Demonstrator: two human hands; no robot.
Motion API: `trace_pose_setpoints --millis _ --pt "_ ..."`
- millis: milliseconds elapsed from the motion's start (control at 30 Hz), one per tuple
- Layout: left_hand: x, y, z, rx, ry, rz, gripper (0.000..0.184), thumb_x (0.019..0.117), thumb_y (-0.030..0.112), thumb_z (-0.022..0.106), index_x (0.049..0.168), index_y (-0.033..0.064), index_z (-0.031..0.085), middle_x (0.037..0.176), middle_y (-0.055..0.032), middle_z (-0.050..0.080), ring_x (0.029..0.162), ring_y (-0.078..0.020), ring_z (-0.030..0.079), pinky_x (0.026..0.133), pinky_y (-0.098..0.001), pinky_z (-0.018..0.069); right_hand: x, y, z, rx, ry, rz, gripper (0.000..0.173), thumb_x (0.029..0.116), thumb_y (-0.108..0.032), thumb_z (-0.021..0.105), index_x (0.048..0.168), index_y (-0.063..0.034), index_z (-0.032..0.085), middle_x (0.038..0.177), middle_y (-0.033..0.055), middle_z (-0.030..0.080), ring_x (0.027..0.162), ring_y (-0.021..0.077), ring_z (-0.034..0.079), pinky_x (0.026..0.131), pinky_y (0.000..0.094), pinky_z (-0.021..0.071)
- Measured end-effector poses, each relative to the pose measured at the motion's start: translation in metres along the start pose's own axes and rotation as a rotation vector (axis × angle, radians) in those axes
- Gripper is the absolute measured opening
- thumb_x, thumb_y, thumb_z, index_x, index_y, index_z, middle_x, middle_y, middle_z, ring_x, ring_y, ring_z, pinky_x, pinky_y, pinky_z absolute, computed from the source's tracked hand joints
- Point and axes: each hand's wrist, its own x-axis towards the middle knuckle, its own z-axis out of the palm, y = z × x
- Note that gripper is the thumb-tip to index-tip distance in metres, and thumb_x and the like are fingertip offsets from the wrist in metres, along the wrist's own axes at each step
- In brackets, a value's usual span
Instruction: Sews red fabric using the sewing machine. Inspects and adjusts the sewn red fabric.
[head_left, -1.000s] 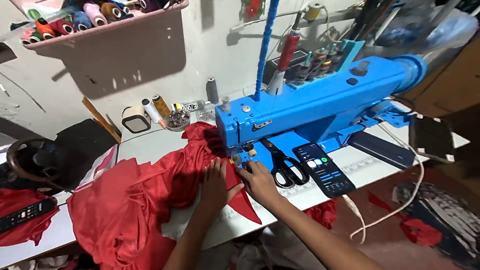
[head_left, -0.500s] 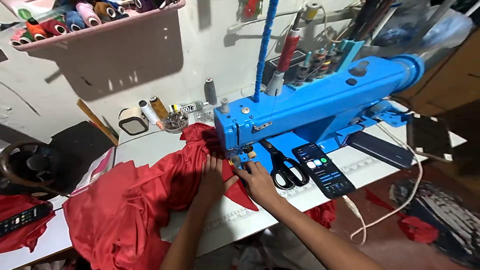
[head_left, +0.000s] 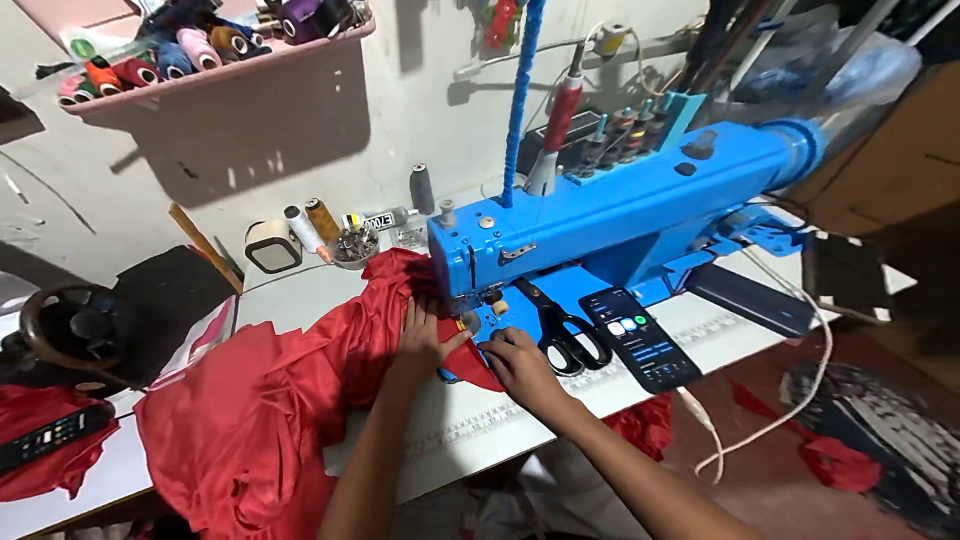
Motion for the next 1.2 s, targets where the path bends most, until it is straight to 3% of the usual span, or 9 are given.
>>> trace_pose_setpoints --millis 100,267,433,533,733,900,1100,1200 --pt "0.004 -0.001 -0.004 -0.012 -0.047 -0.018 0.099 0.0930 0.073 0.051 0.159 0.0017 0.030 0.169 -0.0211 0.019 0.159 -0.0368 0.005 0.127 -0.0537 0.0058 -0.011 0.003 -0.007 0.058 -0.027 -0.033 0.021 0.0978 -0.014 0.063 0.108 -0.0071 0.080 0.100 0.0167 0.068 0.097 0.0312 0.065 0.090 0.0440 0.0539" --pt "0.003 -0.003 -0.002 -0.013 -0.014 0.004 0.097 0.0932 0.071 0.053 0.159 0.0021 0.031 0.169 -0.0211 0.020 0.159 -0.0363 0.006 0.128 -0.0529 0.0059 -0.017 0.010 -0.009 0.106 -0.019 -0.112 0.022 0.0979 -0.019 0.065 0.111 -0.0129 0.081 0.099 0.0145 0.067 0.094 0.0263 0.064 0.087 0.0391 0.0534" --pt "-0.008 0.001 0.012 0.038 0.220 0.142 0.068 0.0981 0.056 0.057 0.137 0.0004 0.061 0.152 -0.0200 0.050 0.148 -0.0377 0.038 0.122 -0.0561 0.0267 -0.017 0.010 -0.007 0.068 -0.056 -0.138 0.023 0.0979 -0.024 0.066 0.113 -0.0177 0.081 0.105 0.0139 0.068 0.097 0.0286 0.063 0.088 0.0442 0.0521" --pt "-0.015 0.008 0.012 -0.040 0.190 0.104 0.059 0.1002 0.047 0.058 0.135 -0.0005 0.062 0.144 -0.0185 0.058 0.142 -0.0343 0.048 0.118 -0.0549 0.0329 -0.017 0.012 -0.005 0.058 -0.066 -0.151 0.023 0.0981 -0.026 0.065 0.113 -0.0194 0.081 0.107 0.0130 0.069 0.097 0.0280 0.063 0.087 0.0443 0.0514" --pt "-0.020 0.010 0.007 -0.120 0.134 0.052 0.075 0.0941 0.051 0.065 0.146 -0.0017 0.050 0.150 -0.0194 0.053 0.146 -0.0320 0.043 0.123 -0.0525 0.0259 -0.018 0.012 -0.007 0.037 -0.090 -0.176 0.023 0.0985 -0.025 0.064 0.113 -0.0195 0.081 0.109 0.0145 0.069 0.097 0.0304 0.063 0.086 0.0475 0.0512" --pt "-0.020 0.012 -0.005 -0.066 -0.022 0.045 0.089 0.0892 0.058 0.069 0.153 0.0028 0.042 0.158 -0.0176 0.045 0.153 -0.0336 0.029 0.126 -0.0553 0.0142 -0.024 0.011 -0.007 -0.022 -0.055 -0.245 0.023 0.0988 -0.026 0.063 0.109 -0.0200 0.082 0.110 0.0133 0.069 0.096 0.0303 0.064 0.084 0.0463 0.0530" --pt "-0.019 0.008 -0.010 0.024 -0.069 0.118 0.084 0.0916 0.060 0.064 0.151 0.0027 0.047 0.155 -0.0185 0.048 0.153 -0.0400 0.029 0.125 -0.0606 0.0114 -0.023 0.008 -0.004 -0.141 -0.084 -0.362 0.025 0.1025 -0.021 0.054 0.104 -0.0107 0.077 0.136 0.0074 0.067 0.118 0.0327 0.065 0.088 0.0510 0.0549" --pt "-0.019 0.007 -0.011 0.048 -0.067 0.122 0.084 0.0924 0.061 0.061 0.151 0.0022 0.047 0.154 -0.0182 0.049 0.152 -0.0400 0.031 0.125 -0.0597 0.0112 -0.021 0.007 -0.003 -0.165 -0.111 -0.369 0.026 0.1026 -0.021 0.051 0.100 -0.0089 0.074 0.139 0.0062 0.066 0.120 0.0322 0.064 0.087 0.0520 0.0534"
